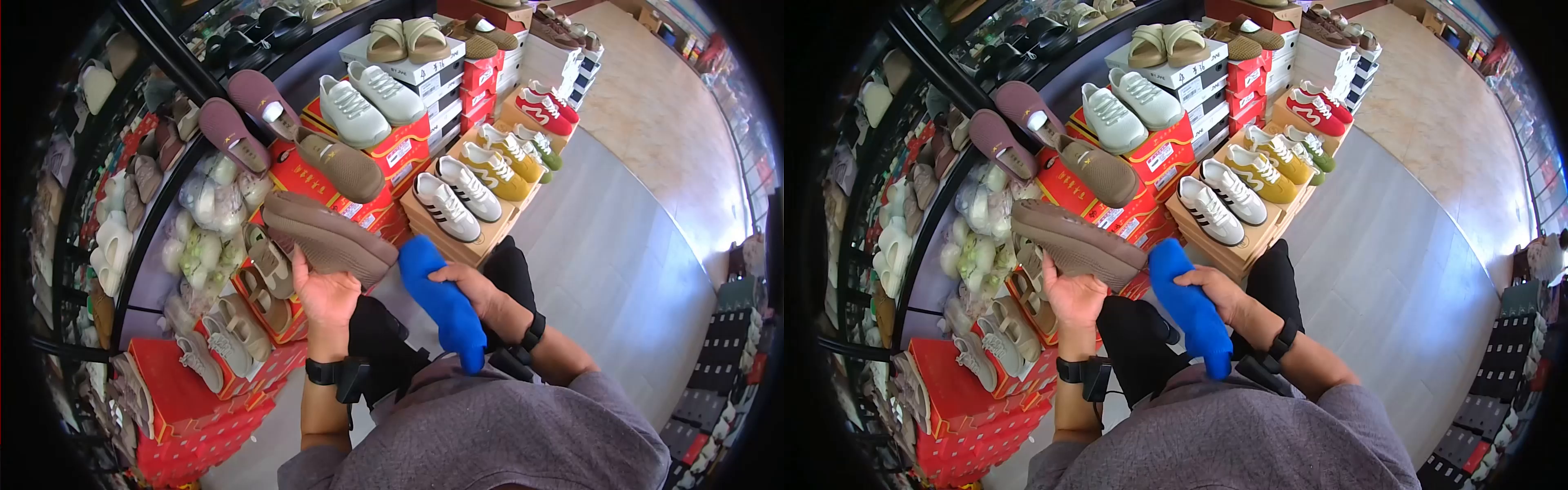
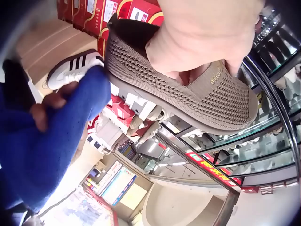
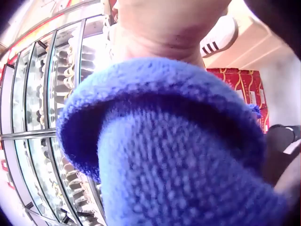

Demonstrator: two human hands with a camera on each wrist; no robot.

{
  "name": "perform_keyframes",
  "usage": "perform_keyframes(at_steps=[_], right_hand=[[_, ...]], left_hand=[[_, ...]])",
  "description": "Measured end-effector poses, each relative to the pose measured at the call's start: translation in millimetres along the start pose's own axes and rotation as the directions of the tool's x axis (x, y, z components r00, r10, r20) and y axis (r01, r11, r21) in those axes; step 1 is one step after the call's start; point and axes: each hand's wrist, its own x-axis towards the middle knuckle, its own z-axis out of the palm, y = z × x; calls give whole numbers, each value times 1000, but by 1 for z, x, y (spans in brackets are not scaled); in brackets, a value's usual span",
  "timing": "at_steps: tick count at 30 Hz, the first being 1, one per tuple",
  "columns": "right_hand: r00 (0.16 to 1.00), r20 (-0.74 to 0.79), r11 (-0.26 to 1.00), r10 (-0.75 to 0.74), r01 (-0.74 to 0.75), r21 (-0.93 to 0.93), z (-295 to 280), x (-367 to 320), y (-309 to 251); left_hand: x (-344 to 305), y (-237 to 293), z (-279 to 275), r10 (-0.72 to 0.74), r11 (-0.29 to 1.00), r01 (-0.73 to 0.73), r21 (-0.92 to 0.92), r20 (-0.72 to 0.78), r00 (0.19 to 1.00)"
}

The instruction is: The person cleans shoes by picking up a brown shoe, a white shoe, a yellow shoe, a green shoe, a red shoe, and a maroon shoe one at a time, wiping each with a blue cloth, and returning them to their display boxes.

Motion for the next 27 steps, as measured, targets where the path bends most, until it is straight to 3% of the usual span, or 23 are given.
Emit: perform_keyframes(at_steps=[5, 6, 8, 9, 11, 12, 16, 19, 23, 24, 26, 27], right_hand=[[978, -207, 999, -20, 28, 34, 5, 11, -15], [978, -208, 999, -18, 26, 35, 5, 13, -13], [991, -135, 1000, 12, -14, -12, 8, 22, -12], [991, -129, 1000, 14, -16, -13, 9, 27, -8], [995, 83, 995, -61, 54, 83, 9, 33, 0], [993, 102, 995, -51, 42, 85, 28, 12, -13], [966, 250, 997, -61, 72, -35, 23, 2, -20], [959, 254, 989, -123, 140, -52, 33, -29, -40], [934, 305, 982, -188, 174, 75, 26, -48, -56], [904, 391, 983, -175, 141, 114, 27, -55, -62], [919, 348, 982, -187, 172, 74, 30, -55, -60], [930, 303, 977, -210, 207, 42, 31, -54, -58]], left_hand=[[-9, -2, 20, 21, 965, 9, 263, -111, 994], [-12, -3, 19, 21, 965, 9, 262, -113, 993], [-16, -4, 19, -109, 852, 140, 505, -90, 990], [-17, -4, 20, -104, 851, 136, 508, -90, 990], [-20, -6, 24, -128, 535, 218, 816, -176, 976], [-21, -6, 26, -132, 487, 272, 830, -238, 962], [-27, 8, 37, -201, 386, 299, 873, -237, 950], [-28, 13, 53, -184, 324, 285, 902, -236, 954], [-17, 26, 61, -110, 200, 220, 955, -201, 973], [-12, 32, 58, -85, 129, 189, 974, -179, 980], [0, 41, 58, -29, 14, 125, 992, -125, 992], [10, 55, 52, -22, -203, 60, 977, -66, 998]])
